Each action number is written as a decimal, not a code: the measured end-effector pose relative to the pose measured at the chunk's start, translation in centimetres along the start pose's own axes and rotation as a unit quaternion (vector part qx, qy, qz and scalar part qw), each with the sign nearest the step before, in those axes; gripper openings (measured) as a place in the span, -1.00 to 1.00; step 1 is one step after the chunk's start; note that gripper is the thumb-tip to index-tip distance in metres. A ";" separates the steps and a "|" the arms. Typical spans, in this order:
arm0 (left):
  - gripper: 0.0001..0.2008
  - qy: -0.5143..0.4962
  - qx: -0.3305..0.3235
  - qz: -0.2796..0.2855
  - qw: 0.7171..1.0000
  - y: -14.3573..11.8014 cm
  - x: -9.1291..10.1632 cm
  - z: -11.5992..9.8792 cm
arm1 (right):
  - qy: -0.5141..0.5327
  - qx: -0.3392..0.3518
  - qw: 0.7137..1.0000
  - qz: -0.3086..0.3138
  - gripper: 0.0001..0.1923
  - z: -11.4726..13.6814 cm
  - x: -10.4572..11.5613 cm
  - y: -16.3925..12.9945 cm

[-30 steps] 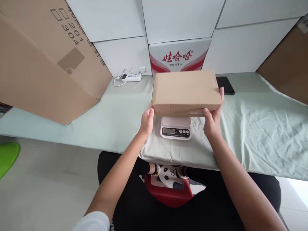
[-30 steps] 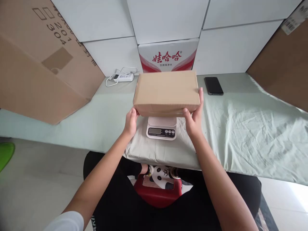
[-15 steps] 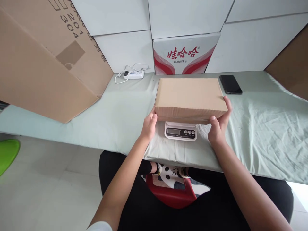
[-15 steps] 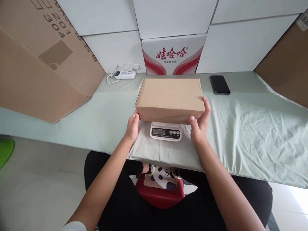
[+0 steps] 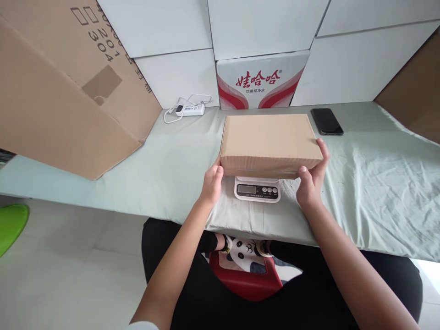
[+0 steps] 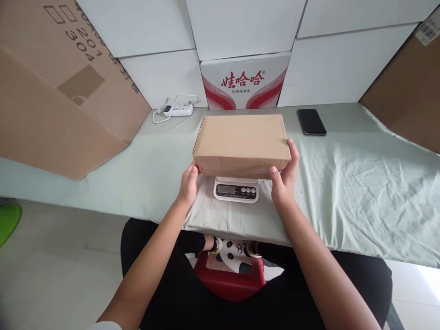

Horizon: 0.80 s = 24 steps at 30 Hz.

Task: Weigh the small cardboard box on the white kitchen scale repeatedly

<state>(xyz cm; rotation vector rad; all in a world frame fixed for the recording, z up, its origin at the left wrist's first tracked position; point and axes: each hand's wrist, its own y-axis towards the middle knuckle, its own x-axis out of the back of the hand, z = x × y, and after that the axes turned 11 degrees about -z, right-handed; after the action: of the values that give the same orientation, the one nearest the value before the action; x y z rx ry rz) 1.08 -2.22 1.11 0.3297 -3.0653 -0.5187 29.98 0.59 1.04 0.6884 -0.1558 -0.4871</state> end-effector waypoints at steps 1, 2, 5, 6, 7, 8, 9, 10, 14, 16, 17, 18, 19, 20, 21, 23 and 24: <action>-0.25 0.001 0.001 -0.003 1.000 0.0 0.0 0.0 | -0.002 0.004 1.000 -0.002 -0.15 0.0 0.0 0.0; -0.24 0.001 0.003 -0.010 1.000 0.0 0.0 -0.1 | -0.005 0.008 1.000 -0.007 -0.15 -0.1 0.0 0.1; -0.17 -0.012 0.017 -0.049 0.999 -0.1 0.0 0.0 | -0.009 0.017 0.999 -0.030 -0.14 -0.3 0.0 0.2; -0.15 -0.017 0.021 -0.059 0.998 -0.1 0.0 0.1 | -0.005 0.018 0.999 -0.037 -0.13 -0.4 -0.1 0.2; -0.14 -0.021 0.023 -0.063 0.998 -0.1 0.1 0.2 | -0.001 0.016 0.999 -0.040 -0.13 -0.5 -0.1 0.2; -0.13 -0.023 0.023 -0.064 0.997 -0.1 0.1 0.2 | 0.000 0.012 0.999 -0.043 -0.13 -0.5 -0.1 0.2; -0.13 -0.023 0.022 -0.063 0.998 -0.1 0.1 0.3 | -0.002 0.007 0.999 -0.045 -0.13 -0.4 -0.2 0.3; -0.14 -0.023 0.020 -0.060 0.998 -0.1 0.1 0.3 | -0.009 0.003 0.999 -0.046 -0.12 -0.3 -0.1 0.3; -0.16 -0.030 0.022 -0.057 0.998 -0.1 0.1 0.4 | -0.027 -0.004 0.999 -0.043 -0.16 0.1 0.0 0.2; -0.17 -0.028 0.022 -0.052 0.998 -0.1 0.1 0.5 | -0.015 -0.007 0.999 -0.031 -0.18 -0.1 0.0 0.1; -0.18 -0.025 0.021 -0.047 0.998 -0.2 0.1 0.5 | -0.006 -0.009 1.000 -0.025 -0.18 -0.2 0.0 0.0; -0.19 -0.023 0.020 -0.042 0.999 -0.3 0.0 0.6 | 0.001 -0.012 1.000 -0.020 -0.17 -0.3 -0.1 -0.1; -0.21 -0.022 0.020 -0.036 0.999 -0.4 0.0 0.7 | 0.007 -0.016 1.000 -0.014 -0.16 -0.4 -0.2 -0.2; -0.23 -0.022 0.020 -0.031 0.999 -0.5 -0.1 0.7 | 0.012 -0.019 1.000 -0.010 -0.16 -0.4 -0.3 -0.3; -0.25 -0.023 0.020 -0.027 0.999 -0.6 -0.1 0.6 | 0.016 -0.021 1.000 -0.009 -0.17 -0.3 -0.4 -0.4; -0.26 -0.022 0.020 -0.020 0.999 -0.6 -0.3 0.3 | 0.023 -0.025 0.999 -0.009 -0.18 0.3 -0.6 -0.5; -0.25 -0.023 0.017 -0.018 0.999 -0.5 -0.3 0.0 | 0.025 -0.028 0.999 -0.009 -0.18 0.7 -0.7 -0.4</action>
<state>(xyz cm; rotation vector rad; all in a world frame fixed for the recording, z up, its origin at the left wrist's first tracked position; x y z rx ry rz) 1.48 -2.60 0.92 0.3804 -3.1209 -0.4824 28.96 0.24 1.33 0.6466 -0.0878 -0.4891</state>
